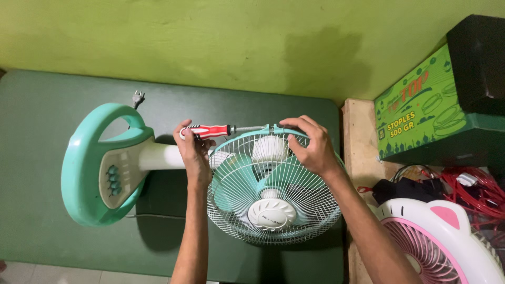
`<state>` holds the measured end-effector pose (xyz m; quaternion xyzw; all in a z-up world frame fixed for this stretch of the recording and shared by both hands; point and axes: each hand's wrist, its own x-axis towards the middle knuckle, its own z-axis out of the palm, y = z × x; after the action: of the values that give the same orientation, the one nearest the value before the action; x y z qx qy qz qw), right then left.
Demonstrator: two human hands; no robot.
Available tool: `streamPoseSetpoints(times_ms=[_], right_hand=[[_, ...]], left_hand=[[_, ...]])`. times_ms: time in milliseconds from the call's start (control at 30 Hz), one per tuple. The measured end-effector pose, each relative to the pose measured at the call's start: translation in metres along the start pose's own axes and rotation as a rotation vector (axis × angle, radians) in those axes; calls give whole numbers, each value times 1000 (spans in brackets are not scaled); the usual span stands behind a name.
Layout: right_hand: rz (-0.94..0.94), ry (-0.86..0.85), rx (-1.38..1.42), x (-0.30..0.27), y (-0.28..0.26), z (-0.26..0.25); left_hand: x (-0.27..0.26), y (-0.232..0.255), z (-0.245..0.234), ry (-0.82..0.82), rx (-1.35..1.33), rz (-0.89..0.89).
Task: The person uses a screwdriver to loosen screws on a teal table fan, removes the front grille, and then detaches the rear plastic ring. The components are placed on nearby surfaces.
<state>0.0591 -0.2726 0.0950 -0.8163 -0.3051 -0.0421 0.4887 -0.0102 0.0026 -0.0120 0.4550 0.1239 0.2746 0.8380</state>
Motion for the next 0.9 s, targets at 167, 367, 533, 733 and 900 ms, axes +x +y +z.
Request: streamPoseSetpoints(times_ms=[167, 367, 533, 733, 900], right_hand=[[-24, 21, -25, 1, -3, -1], [3, 38, -21, 1, -9, 0], [3, 47, -11, -1, -11, 2], [1, 69, -50, -2, -15, 4], [18, 83, -49, -3, -16, 7]], left_hand=[[2, 0, -3, -55, -52, -1], [1, -3, -4, -83, -74, 23], [1, -4, -1, -10, -19, 1], [1, 2, 5, 30, -1, -24], [-1, 10, 7, 7, -34, 16]])
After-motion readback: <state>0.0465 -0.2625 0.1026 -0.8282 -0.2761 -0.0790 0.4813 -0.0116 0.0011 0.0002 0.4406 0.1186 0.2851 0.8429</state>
